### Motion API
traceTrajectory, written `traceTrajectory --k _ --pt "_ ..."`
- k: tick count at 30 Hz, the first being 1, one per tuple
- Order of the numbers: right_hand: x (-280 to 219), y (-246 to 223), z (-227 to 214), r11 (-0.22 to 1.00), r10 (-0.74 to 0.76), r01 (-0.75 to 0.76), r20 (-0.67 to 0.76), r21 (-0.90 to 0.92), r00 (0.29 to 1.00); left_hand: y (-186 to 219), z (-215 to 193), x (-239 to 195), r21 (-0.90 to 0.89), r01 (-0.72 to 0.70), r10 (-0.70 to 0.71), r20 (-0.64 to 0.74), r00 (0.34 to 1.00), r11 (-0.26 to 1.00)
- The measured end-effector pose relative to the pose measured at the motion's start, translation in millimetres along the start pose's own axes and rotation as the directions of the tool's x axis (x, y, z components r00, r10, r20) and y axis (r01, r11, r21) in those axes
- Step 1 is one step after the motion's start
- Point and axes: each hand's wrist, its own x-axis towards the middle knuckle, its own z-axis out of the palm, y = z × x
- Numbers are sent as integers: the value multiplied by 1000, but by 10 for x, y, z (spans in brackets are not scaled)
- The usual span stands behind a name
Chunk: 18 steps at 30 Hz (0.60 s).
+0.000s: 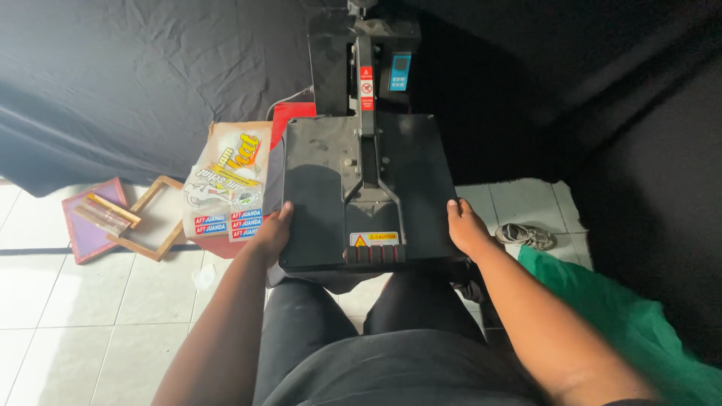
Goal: The person operates a heat press machine to apply a design onto a black t-shirt. They repeatedly lower the press, hold it down, and then lift it to check the shirt before repeating the process.
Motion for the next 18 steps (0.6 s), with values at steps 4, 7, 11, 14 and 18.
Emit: traceTrajectory --k 4,7,11,14,18 --pt "-9 -16 -1 1000 -12 12 -8 7 1000 -500 -9 -265 -489 221 -143 191 971 844" --pt "54 75 106 998 -50 48 -53 -33 997 -466 135 -623 -62 186 -182 75 981 981" --pt "-334 11 379 736 -584 349 -284 -580 760 -402 600 -892 768 -350 724 -206 658 537" --pt "-522 39 876 423 -886 598 -172 -680 431 -308 1004 -958 783 -578 904 49 425 230" --pt "-342 228 1048 216 -976 726 -161 -653 145 -219 1172 -981 732 -668 934 134 331 132"
